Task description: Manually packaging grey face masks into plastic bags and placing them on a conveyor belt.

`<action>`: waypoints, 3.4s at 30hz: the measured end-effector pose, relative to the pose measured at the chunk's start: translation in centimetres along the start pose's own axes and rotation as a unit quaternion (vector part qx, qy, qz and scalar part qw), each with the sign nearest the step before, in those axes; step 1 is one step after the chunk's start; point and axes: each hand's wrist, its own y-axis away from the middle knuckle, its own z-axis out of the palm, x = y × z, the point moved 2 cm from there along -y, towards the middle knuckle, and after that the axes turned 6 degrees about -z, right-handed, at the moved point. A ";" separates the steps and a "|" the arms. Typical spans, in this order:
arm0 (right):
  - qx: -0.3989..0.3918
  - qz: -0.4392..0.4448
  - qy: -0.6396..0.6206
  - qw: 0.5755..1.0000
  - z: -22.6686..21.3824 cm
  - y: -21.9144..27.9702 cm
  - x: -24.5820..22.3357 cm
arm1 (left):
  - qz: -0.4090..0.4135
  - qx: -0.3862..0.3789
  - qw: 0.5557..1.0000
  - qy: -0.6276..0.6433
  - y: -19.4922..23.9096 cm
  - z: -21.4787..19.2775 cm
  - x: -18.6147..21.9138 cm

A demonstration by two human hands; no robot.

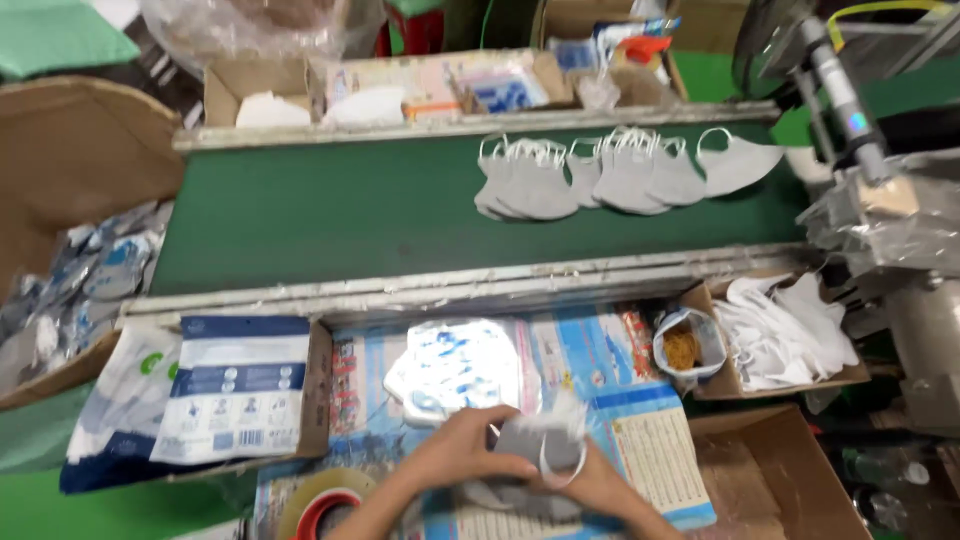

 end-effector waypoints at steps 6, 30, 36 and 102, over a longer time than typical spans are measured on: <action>0.066 0.053 -0.080 0.993 0.3 0.2 1.4 | -0.151 0.001 0.986 -0.066 0.2 0.1 -1.2; 0.023 -0.107 0.089 0.990 1.4 1.1 -2.1 | -0.017 0.078 0.982 -0.169 2.4 2.8 0.3; 0.042 -0.025 0.070 0.996 -1.2 0.3 -1.8 | -0.179 0.021 0.981 0.070 2.7 0.9 -0.4; 0.256 -0.277 0.239 0.895 -5.3 -2.1 -11.2 | -0.063 0.339 0.934 0.092 3.1 0.9 -2.3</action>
